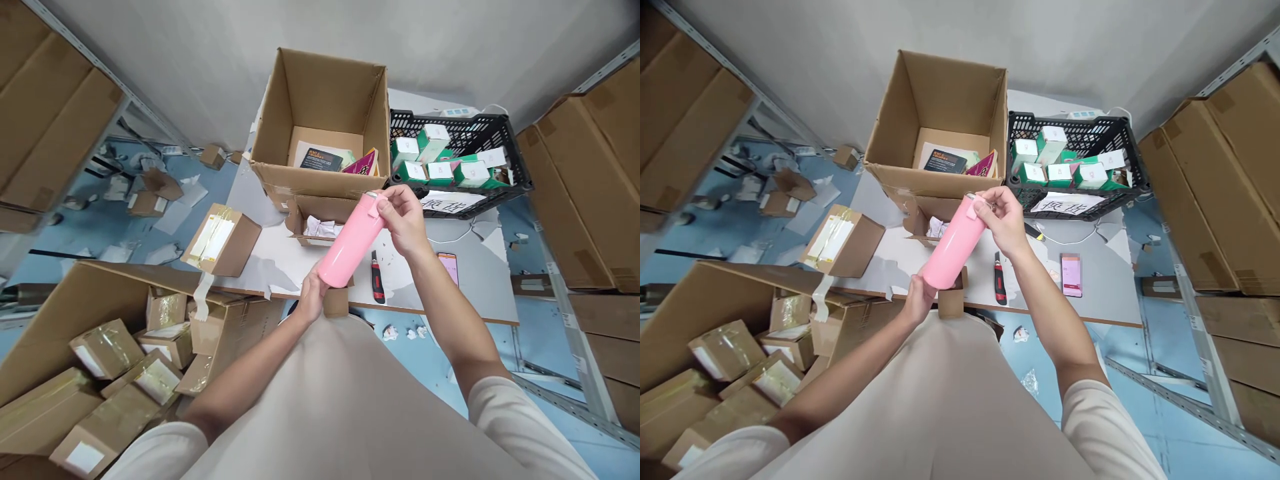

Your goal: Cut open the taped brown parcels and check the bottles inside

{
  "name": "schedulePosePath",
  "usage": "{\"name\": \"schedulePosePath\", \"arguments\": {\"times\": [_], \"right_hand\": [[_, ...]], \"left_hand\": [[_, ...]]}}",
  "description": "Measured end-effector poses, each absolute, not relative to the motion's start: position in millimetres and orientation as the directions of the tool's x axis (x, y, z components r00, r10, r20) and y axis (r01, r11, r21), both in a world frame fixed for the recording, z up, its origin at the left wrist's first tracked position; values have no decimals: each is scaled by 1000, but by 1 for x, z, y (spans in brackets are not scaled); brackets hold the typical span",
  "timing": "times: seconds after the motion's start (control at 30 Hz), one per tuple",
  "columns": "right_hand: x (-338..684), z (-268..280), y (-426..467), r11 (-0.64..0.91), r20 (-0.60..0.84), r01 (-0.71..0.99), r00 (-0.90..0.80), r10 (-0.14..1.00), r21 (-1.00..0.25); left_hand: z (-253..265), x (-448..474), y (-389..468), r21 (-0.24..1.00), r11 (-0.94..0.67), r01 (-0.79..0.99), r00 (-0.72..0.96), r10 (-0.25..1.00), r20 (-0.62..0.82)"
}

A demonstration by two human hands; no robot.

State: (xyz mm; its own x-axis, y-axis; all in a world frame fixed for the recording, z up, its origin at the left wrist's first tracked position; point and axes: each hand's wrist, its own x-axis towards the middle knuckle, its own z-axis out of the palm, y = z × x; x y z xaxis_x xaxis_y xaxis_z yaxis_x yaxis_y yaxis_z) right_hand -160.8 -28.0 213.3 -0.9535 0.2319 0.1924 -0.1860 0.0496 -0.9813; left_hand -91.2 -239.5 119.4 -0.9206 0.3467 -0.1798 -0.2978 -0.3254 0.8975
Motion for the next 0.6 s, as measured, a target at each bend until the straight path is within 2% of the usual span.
{"name": "schedulePosePath", "arguments": {"times": [0.13,0.3,0.43,0.53,0.6], "right_hand": [[-160,213,-23,108,229,-209,-946,231,-972],[-154,208,-15,36,205,-203,-975,82,-979],[-151,207,-16,-29,171,-171,-985,12,-985],[-153,204,-16,-56,186,-185,-983,-1,-981],[-156,201,-14,-39,207,-208,-978,35,-977]], "left_hand": [[127,-90,-237,953,-260,-157,-940,335,-63],[123,-82,-234,960,-234,-151,-941,331,-67],[115,-80,-235,965,-202,-166,-925,372,-81],[115,-82,-236,967,-150,-208,-891,438,-124],[117,-85,-241,973,-111,-201,-870,477,-125]]}}
